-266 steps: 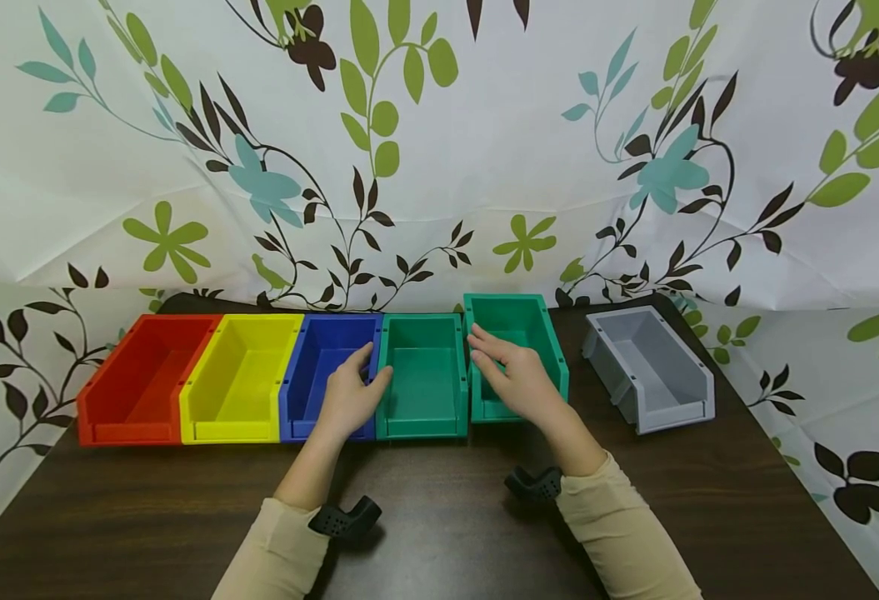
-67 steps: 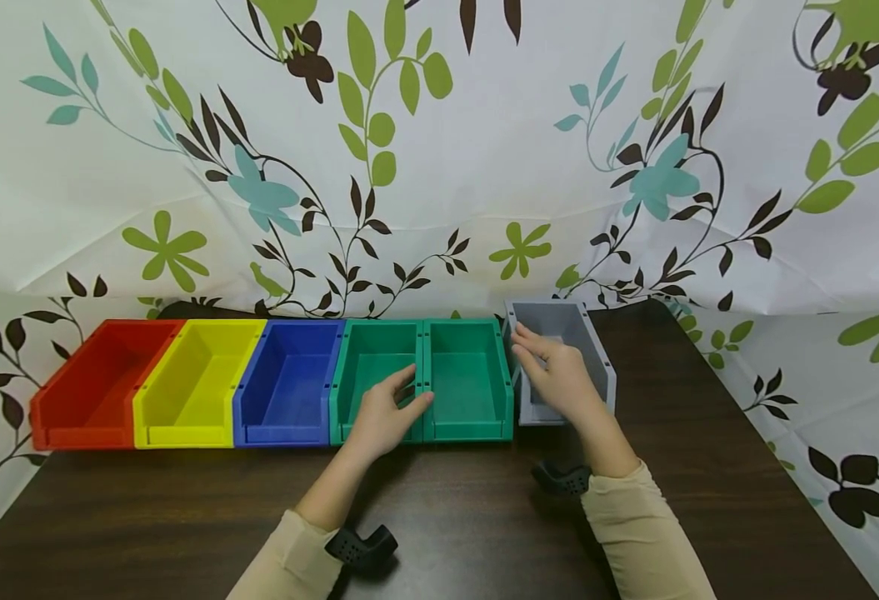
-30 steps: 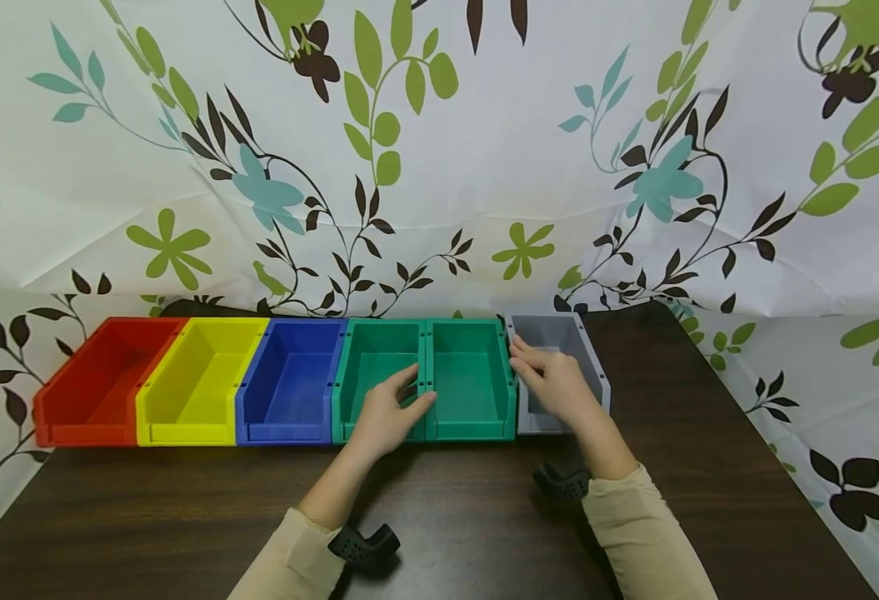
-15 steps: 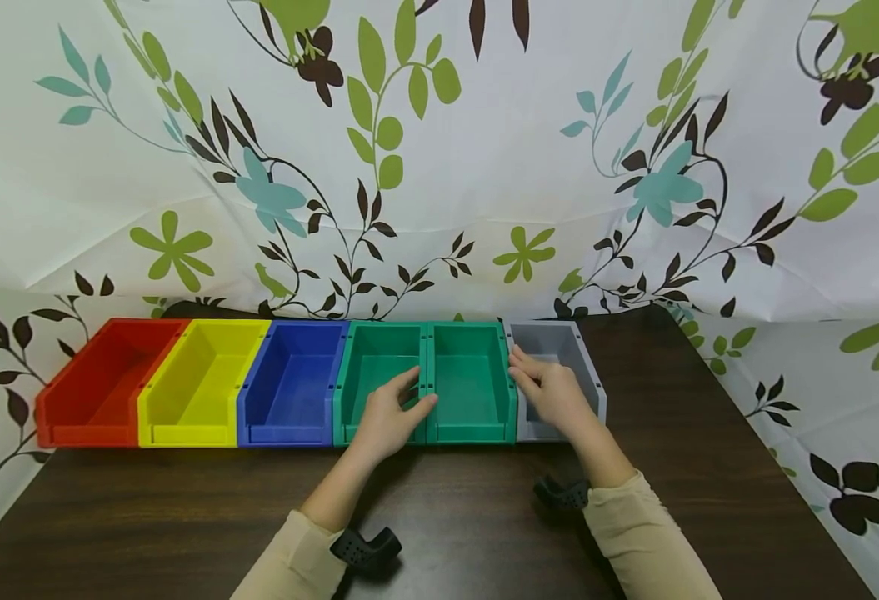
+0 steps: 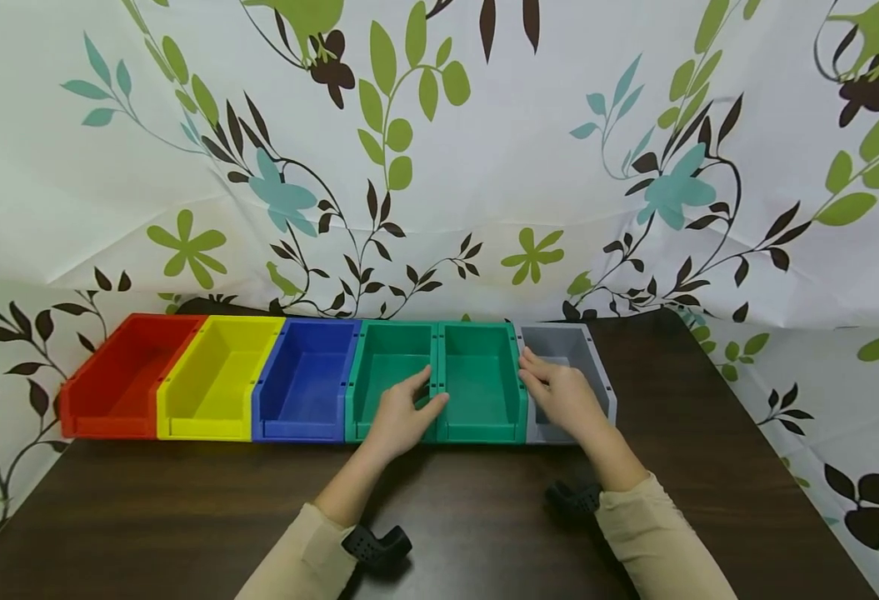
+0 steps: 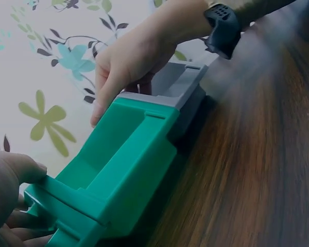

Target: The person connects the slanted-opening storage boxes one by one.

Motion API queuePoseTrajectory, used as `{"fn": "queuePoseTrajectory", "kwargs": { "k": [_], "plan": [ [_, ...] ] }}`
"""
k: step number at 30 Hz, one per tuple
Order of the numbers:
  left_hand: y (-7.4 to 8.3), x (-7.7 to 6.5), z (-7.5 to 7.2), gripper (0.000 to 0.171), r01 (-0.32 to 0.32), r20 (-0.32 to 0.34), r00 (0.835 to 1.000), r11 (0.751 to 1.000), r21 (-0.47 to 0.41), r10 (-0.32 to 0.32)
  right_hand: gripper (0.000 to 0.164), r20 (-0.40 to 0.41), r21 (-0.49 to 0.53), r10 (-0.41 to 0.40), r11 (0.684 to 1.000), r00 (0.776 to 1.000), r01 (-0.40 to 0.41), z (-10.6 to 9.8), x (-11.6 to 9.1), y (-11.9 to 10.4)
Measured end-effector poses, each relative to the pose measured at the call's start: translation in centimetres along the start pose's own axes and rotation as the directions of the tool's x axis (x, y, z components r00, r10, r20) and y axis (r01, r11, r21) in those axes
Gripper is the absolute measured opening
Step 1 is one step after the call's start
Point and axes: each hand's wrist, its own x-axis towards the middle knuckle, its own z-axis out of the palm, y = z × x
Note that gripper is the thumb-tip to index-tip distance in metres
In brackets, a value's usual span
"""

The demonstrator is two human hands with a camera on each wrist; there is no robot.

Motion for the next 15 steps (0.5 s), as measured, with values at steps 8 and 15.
{"fn": "queuePoseTrajectory", "kwargs": {
  "k": [8,15],
  "plan": [
    [1.9,1.5,3.2,0.058,-0.008,0.041,0.999,1.0,-0.012,0.009,0.038,0.007,-0.088,0.08,0.993,0.997,-0.08,-2.3,-0.3,2.3],
    [3.1,2.8,5.4,0.064,-0.027,0.161,0.987,0.999,0.034,0.022,0.039,0.028,-0.203,0.129,0.972,0.991,-0.121,-4.6,-0.4,4.1]
  ]
}}
